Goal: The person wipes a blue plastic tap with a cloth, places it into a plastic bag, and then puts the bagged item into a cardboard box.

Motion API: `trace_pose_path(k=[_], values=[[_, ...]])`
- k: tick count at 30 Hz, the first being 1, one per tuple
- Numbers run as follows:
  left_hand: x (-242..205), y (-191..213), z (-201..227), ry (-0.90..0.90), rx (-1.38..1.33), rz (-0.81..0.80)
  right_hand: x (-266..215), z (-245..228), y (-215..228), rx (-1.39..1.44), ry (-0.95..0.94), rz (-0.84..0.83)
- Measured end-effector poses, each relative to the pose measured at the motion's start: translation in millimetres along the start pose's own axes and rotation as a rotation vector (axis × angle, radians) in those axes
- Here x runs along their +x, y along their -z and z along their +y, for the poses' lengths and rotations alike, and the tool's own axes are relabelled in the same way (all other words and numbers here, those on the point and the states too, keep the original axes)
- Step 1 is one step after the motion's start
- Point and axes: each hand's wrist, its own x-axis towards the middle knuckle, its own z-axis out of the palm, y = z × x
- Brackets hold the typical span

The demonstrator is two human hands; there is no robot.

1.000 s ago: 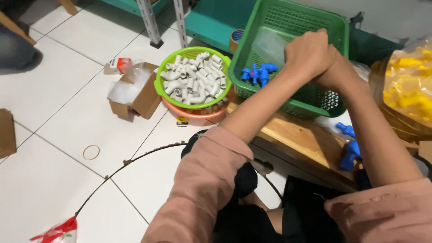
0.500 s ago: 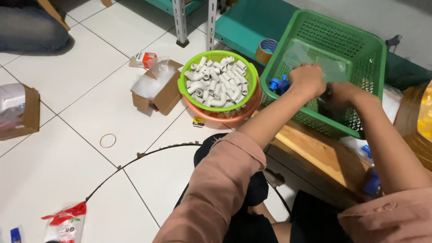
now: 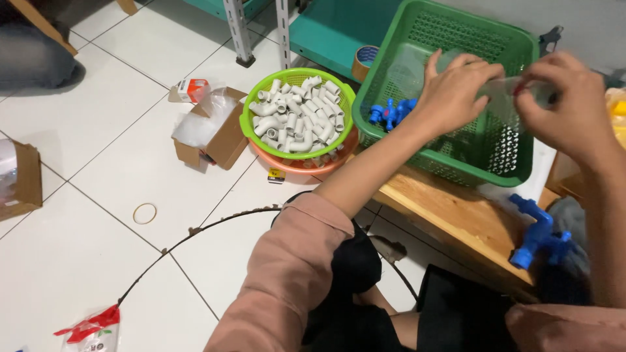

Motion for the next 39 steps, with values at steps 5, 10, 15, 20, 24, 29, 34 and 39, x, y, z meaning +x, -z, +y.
trace_pose_path(k=[5, 10, 15, 20, 24, 29, 34, 39], values=[[-3.5, 7.0, 20.5, -0.176, -0.175, 0.003, -57.7, 41.1, 50.4, -0.059, -0.002, 0.066], [-24.0, 29.4, 56.7, -0.325, -0.693, -0.22, -116.4, 19.9, 92.7, 0.05, -0.158, 0.089], [-41.0, 39.4, 81.7, -0.218, -0.936, -0.574, -161.7, -26.7, 127.7, 0.445, -0.452, 0.282], [-44.8, 39.4, 91.7, -0.177, -0.792, -0.693, -201.3, -38.6, 150.1, 0.573, -0.646, 0.424], [-50.2, 22.9, 87.3, 0.072, -0.957, -0.66, -223.1, -44.0, 156.4, 0.595, -0.679, 0.48], [-59.3, 24.1, 87.2, 0.222, -1.172, -0.641, -236.5, -48.0, 155.4, 0.679, -0.702, 0.496], [-70.4, 26.2, 84.1, 0.168, -1.317, -0.591, -235.5, -47.8, 148.4, 0.653, -0.726, 0.503], [-81.5, 37.6, 87.9, 0.134, -1.23, -0.397, -228.2, -45.4, 139.1, 0.707, -0.826, 0.561]])
